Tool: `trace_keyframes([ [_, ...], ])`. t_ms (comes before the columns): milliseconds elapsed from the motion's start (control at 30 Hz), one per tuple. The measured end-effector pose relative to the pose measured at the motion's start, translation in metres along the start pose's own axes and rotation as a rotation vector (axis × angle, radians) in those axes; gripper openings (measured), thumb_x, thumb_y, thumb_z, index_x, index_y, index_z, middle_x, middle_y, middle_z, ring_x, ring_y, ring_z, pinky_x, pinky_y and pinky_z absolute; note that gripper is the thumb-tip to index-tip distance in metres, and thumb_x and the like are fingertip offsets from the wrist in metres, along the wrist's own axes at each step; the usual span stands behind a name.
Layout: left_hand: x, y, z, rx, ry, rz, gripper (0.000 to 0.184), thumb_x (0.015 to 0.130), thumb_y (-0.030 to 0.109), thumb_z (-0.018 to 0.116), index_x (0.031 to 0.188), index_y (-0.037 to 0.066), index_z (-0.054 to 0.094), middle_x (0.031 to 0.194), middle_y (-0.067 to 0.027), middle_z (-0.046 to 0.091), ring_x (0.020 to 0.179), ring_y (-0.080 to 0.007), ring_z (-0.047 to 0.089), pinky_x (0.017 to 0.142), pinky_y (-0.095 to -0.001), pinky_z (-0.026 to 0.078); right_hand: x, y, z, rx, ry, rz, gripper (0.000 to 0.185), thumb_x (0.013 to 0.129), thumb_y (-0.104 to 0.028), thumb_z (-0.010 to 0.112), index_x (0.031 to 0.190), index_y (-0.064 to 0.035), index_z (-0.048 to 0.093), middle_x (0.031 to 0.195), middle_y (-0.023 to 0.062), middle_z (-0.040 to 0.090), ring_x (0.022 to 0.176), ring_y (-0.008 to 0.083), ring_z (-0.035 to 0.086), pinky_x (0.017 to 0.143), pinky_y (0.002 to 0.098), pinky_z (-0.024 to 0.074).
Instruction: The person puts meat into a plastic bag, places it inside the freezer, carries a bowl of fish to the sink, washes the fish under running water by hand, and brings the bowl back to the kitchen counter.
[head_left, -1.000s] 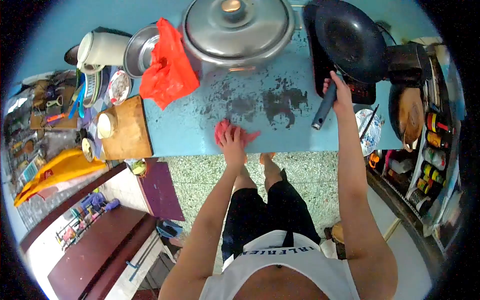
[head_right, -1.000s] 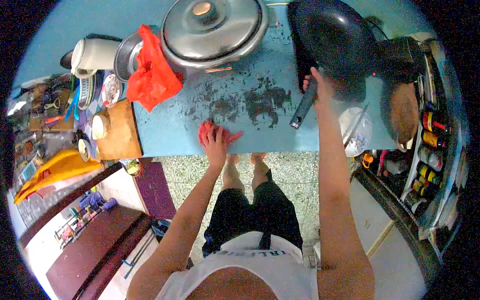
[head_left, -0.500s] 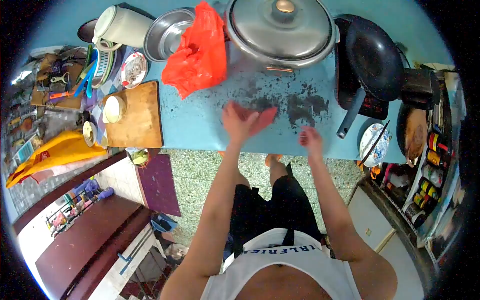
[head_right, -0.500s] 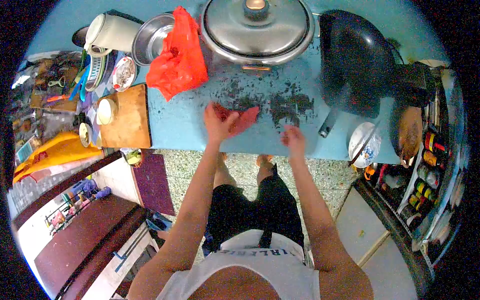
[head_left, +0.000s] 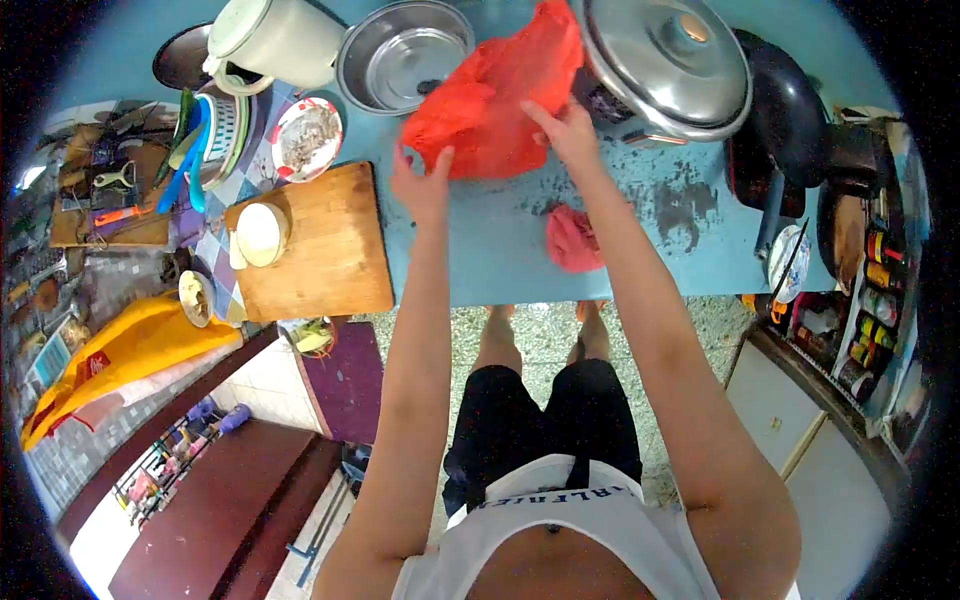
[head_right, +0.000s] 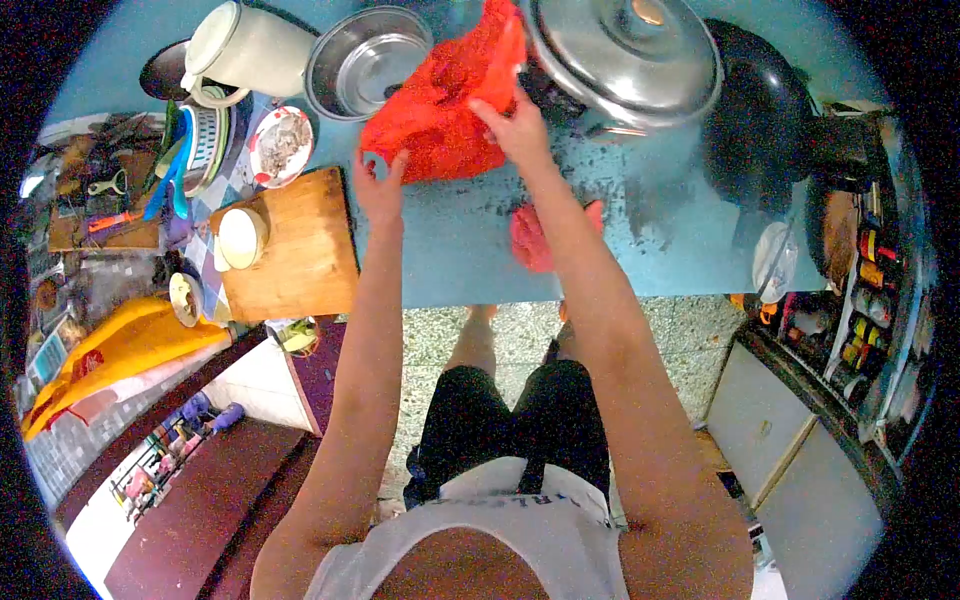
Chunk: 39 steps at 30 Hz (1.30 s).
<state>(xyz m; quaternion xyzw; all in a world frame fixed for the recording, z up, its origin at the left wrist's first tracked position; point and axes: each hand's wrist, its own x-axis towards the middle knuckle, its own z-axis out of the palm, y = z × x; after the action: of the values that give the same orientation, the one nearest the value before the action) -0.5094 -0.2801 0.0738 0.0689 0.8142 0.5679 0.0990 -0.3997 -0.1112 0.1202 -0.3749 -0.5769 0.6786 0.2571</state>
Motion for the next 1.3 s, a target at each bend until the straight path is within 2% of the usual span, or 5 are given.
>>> trace_keyframes([
  [233, 0.029, 0.001, -0.031, 0.257, -0.243, 0.311, 0.029, 0.079, 0.018, 0.060, 0.102, 0.001, 0.055, 0.100, -0.0113, 0.057, 0.089, -0.0236, 0.054, 0.078, -0.0308, 0.042, -0.070, -0.010, 0.012, 0.094, 0.021, 0.129, 0.021, 0.076, -0.020, 0.062, 0.088, -0.0028, 0.060, 0.072, 0.0004, 0.059, 0.053, 0.0083, 0.051, 0.045, 0.0224, 0.0414],
  [433, -0.014, -0.009, -0.076, -0.715, -0.266, -0.712, 0.025, 0.084, 0.019, 0.051, 0.108, 0.012, 0.052, 0.105, -0.0035, 0.055, 0.090, -0.0179, 0.055, 0.073, -0.0323, 0.048, -0.128, 0.028, -0.016, 0.299, 0.333, 0.304, 0.031, 0.076, -0.016, 0.060, 0.103, -0.0015, 0.053, 0.076, 0.0028, 0.058, 0.058, 0.0095, 0.053, 0.050, 0.0206, 0.0423],
  [667, -0.043, 0.007, -0.099, -0.782, -0.384, -0.660, 0.035, 0.085, 0.025, 0.049, 0.115, 0.007, 0.047, 0.113, -0.0073, 0.051, 0.101, -0.0208, 0.052, 0.079, -0.0357, 0.046, -0.163, -0.013, -0.013, -0.186, 0.352, 0.019, 0.037, 0.075, -0.015, 0.061, 0.109, -0.0032, 0.051, 0.096, 0.0099, 0.056, 0.086, 0.0155, 0.053, 0.076, 0.0327, 0.0451],
  [967, -0.071, 0.100, -0.097, 0.557, -0.165, 0.659, 0.029, 0.077, 0.028, 0.058, 0.097, 0.008, 0.060, 0.120, -0.0095, 0.046, 0.117, -0.0279, 0.034, 0.101, -0.0448, 0.019, -0.127, -0.054, 0.024, -0.871, -0.030, -0.735, 0.025, 0.074, -0.013, 0.060, 0.097, -0.0058, 0.059, 0.095, 0.0098, 0.058, 0.091, 0.0233, 0.054, 0.096, 0.0431, 0.0312],
  [1300, -0.050, 0.028, -0.080, 1.158, -0.238, 0.372, 0.061, 0.066, 0.023, 0.067, 0.121, 0.013, 0.042, 0.133, -0.0178, 0.026, 0.120, -0.0358, 0.031, 0.091, -0.0545, 0.032, -0.099, 0.024, 0.025, -1.385, -0.486, -0.484, 0.053, 0.070, -0.035, 0.061, 0.112, -0.0035, 0.050, 0.103, 0.0128, 0.058, 0.100, 0.0260, 0.054, 0.101, 0.0560, 0.0098],
])
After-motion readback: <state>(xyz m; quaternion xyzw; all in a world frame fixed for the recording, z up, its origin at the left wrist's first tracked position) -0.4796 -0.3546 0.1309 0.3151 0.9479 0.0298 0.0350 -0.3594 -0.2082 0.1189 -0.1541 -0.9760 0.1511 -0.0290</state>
